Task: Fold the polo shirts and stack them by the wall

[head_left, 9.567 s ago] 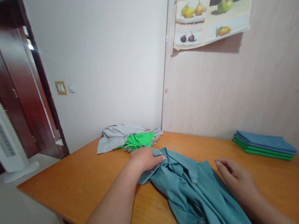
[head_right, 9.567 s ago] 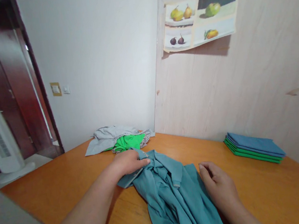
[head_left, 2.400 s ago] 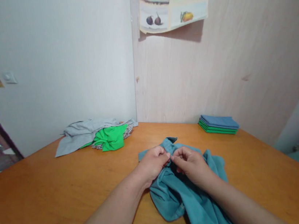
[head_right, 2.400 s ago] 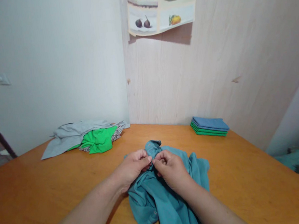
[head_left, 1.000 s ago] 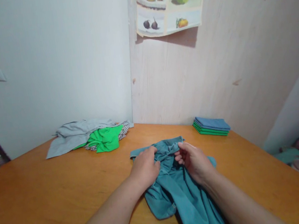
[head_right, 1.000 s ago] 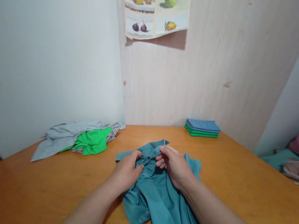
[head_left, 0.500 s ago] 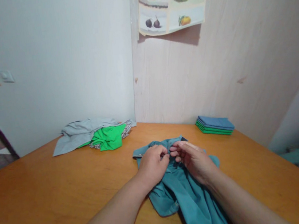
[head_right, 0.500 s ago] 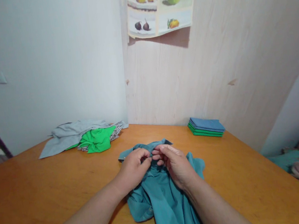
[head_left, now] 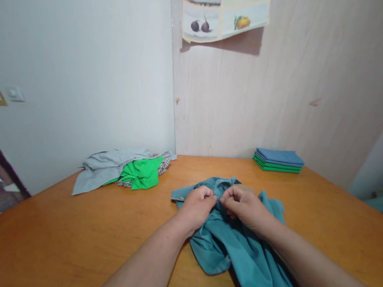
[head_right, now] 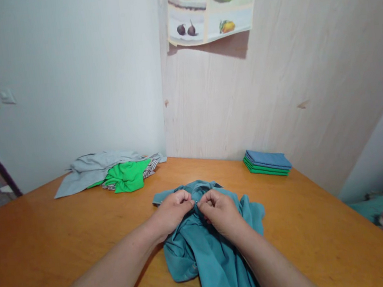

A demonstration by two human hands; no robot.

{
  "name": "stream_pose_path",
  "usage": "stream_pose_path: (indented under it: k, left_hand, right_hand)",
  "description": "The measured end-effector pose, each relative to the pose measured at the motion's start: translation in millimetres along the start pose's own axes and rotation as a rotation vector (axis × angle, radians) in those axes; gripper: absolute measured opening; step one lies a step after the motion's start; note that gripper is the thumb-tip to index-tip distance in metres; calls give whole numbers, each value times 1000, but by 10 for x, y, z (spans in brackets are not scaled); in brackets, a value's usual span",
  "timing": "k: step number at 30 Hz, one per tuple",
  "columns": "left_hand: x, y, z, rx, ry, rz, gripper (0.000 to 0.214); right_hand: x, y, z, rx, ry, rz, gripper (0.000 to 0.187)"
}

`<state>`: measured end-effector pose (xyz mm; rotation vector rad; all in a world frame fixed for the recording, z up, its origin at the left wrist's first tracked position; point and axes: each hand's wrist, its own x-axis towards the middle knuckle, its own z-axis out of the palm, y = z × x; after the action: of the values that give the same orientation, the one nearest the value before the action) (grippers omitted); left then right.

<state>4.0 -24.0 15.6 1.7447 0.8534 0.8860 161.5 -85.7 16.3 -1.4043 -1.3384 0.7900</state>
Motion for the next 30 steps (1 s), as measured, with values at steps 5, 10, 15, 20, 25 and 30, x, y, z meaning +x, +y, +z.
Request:
stream_pose_path:
  k: [5, 10, 15, 20, 25, 30]
  left_hand:
    - [3, -26, 18, 57, -3, 30, 16]
    - [1, -21, 30, 107, 2, 35, 14]
    - [-12, -11, 38, 137, 21, 27, 13]
    - [-31, -21, 62, 127, -47, 60, 10]
    - [-21, -27, 67, 29, -15, 33, 11]
    - [-16, -17, 43, 4, -14, -8, 11]
  right_hand:
    - [14, 68, -2, -67, -18, -52, 19]
    - [12, 81, 10, -185, 34, -114, 16]
    - [31, 72, 28, -229, 92, -115, 14]
    - [56, 72, -5, -131, 80, -56, 13]
    - [36, 48, -1, 57, 3, 14, 12]
    - [18, 45, -3, 48, -55, 23, 14]
